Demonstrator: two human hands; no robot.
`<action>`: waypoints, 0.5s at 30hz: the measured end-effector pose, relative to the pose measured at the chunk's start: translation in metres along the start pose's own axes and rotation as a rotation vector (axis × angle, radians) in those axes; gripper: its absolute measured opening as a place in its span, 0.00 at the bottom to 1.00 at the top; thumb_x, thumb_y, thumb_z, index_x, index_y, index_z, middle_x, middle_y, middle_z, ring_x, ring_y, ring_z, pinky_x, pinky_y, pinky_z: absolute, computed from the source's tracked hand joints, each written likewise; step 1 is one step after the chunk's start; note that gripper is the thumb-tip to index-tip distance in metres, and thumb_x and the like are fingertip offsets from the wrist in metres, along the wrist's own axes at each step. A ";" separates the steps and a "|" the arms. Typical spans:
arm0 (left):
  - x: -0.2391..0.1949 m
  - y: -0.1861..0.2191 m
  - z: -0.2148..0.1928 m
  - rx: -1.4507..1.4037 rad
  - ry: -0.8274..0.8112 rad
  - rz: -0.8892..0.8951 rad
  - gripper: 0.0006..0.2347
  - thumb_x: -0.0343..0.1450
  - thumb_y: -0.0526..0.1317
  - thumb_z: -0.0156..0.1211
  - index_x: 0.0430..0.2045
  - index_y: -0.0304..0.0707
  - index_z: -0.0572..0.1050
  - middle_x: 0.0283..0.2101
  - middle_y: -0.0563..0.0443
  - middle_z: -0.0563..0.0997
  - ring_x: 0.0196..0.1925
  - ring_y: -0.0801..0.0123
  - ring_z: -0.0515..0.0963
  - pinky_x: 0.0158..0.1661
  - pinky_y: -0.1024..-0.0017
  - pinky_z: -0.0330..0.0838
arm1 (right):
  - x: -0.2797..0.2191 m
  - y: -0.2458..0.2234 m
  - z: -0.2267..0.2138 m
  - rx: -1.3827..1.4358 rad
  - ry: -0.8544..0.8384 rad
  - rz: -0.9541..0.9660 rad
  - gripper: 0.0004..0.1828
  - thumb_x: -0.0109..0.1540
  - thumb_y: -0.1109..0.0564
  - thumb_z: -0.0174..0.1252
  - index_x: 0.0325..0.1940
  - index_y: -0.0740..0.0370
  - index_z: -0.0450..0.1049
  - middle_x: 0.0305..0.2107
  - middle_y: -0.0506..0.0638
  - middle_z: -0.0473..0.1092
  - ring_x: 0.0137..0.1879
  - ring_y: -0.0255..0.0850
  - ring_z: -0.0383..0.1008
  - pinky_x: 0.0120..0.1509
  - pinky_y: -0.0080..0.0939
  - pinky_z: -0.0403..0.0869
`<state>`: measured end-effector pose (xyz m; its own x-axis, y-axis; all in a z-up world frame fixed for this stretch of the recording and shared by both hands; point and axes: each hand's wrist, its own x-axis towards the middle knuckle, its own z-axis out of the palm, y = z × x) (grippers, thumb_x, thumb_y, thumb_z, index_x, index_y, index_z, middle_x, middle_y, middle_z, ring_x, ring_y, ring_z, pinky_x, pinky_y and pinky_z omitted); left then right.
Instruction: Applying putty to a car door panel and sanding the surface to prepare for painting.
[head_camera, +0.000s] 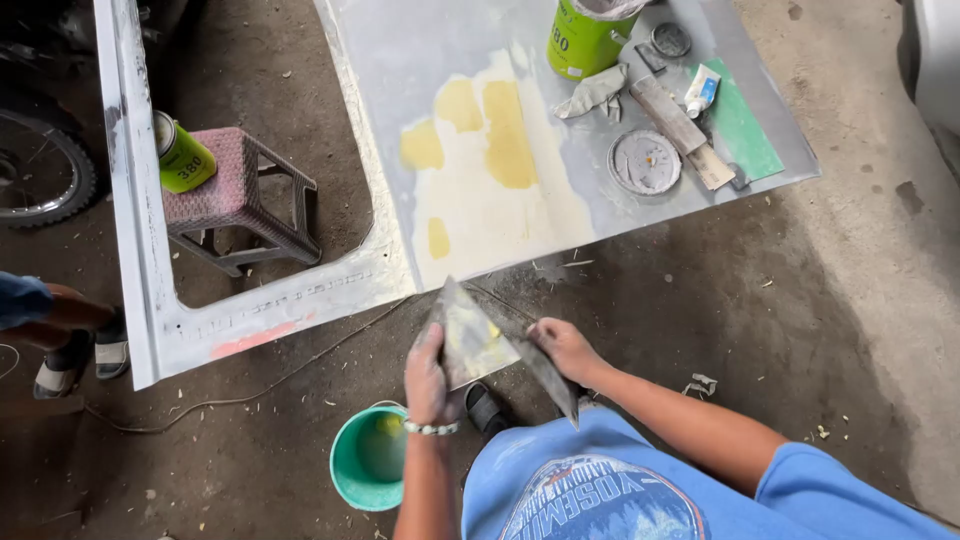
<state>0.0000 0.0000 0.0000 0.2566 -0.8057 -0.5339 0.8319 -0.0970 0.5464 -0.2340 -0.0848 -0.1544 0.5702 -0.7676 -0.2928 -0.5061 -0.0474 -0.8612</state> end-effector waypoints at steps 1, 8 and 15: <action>0.005 -0.011 -0.004 0.000 0.009 0.003 0.14 0.74 0.41 0.48 0.48 0.30 0.76 0.44 0.45 0.84 0.43 0.64 0.85 0.47 0.65 0.79 | 0.004 -0.011 -0.013 0.003 -0.009 -0.001 0.21 0.72 0.45 0.55 0.32 0.62 0.64 0.26 0.49 0.61 0.37 0.40 0.63 0.43 0.40 0.69; 0.018 -0.080 0.024 0.037 0.005 -0.080 0.16 0.77 0.40 0.52 0.52 0.22 0.73 0.48 0.40 0.81 0.44 0.62 0.83 0.47 0.64 0.78 | 0.022 -0.007 -0.045 0.815 0.090 0.184 0.18 0.70 0.43 0.52 0.36 0.58 0.71 0.26 0.46 0.68 0.31 0.34 0.66 0.35 0.38 0.67; 0.036 -0.085 -0.004 0.692 0.431 0.654 0.19 0.84 0.43 0.55 0.54 0.15 0.75 0.32 0.49 0.77 0.31 0.76 0.68 0.32 0.74 0.66 | -0.012 -0.041 -0.139 0.938 0.077 0.463 0.05 0.59 0.62 0.61 0.37 0.60 0.71 0.28 0.46 0.73 0.33 0.35 0.75 0.38 0.41 0.76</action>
<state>-0.0594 -0.0183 -0.0679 0.8221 -0.5584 -0.1113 0.0387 -0.1403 0.9894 -0.3102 -0.1623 -0.0579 0.3892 -0.6243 -0.6774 0.0590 0.7507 -0.6580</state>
